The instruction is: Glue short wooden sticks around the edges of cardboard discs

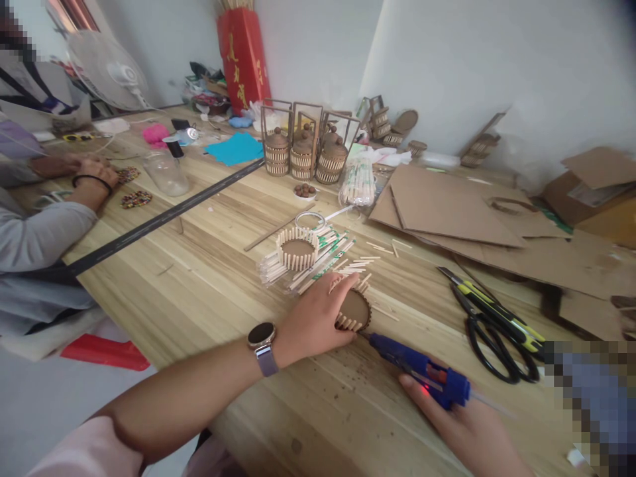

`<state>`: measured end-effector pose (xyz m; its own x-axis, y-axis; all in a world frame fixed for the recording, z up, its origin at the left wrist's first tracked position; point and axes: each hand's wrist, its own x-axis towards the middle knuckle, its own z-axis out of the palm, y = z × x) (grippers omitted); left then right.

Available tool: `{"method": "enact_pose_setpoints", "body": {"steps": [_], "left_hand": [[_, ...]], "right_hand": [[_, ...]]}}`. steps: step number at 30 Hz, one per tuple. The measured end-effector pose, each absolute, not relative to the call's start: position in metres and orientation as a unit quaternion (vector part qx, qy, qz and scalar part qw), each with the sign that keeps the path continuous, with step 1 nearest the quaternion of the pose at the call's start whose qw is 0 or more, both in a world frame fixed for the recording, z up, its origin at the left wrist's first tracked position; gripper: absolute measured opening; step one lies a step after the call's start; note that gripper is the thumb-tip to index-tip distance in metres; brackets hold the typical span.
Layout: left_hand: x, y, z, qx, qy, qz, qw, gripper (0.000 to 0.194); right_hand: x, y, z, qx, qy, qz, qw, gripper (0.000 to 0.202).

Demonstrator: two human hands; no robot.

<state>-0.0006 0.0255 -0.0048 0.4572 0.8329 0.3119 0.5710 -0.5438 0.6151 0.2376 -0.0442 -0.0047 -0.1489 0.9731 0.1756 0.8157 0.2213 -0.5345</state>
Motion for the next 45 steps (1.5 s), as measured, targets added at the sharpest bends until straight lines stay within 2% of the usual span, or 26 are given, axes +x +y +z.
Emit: {"method": "enact_pose_setpoints", "body": {"steps": [12, 24, 29, 33, 39, 42, 45], "left_hand": [[0.000, 0.025, -0.006, 0.822, 0.427, 0.310, 0.216, 0.094], [0.000, 0.024, -0.005, 0.828, 0.429, 0.302, 0.198, 0.094], [0.000, 0.024, -0.006, 0.824, 0.427, 0.307, 0.209, 0.094], [-0.001, 0.025, -0.005, 0.824, 0.427, 0.304, 0.215, 0.094], [-0.001, 0.024, -0.006, 0.822, 0.429, 0.306, 0.215, 0.098], [-0.001, 0.024, -0.007, 0.820, 0.432, 0.307, 0.214, 0.098], [-0.001, 0.025, -0.009, 0.821, 0.429, 0.308, 0.214, 0.098]], "right_hand": [[0.241, -0.045, -0.013, -0.638, -0.701, 0.181, 0.261, 0.037], [0.236, -0.050, -0.008, -0.697, -0.618, 0.225, 0.287, 0.037], [0.245, -0.048, 0.006, -0.681, -0.607, 0.328, 0.245, 0.047], [0.253, -0.048, 0.018, -0.668, -0.578, 0.434, 0.175, 0.060], [0.248, -0.049, 0.025, -0.601, -0.548, 0.577, 0.083, 0.059], [0.242, -0.048, 0.027, -0.565, -0.576, 0.588, 0.052, 0.053], [0.240, -0.048, 0.031, -0.568, -0.649, 0.505, 0.023, 0.048]]}}
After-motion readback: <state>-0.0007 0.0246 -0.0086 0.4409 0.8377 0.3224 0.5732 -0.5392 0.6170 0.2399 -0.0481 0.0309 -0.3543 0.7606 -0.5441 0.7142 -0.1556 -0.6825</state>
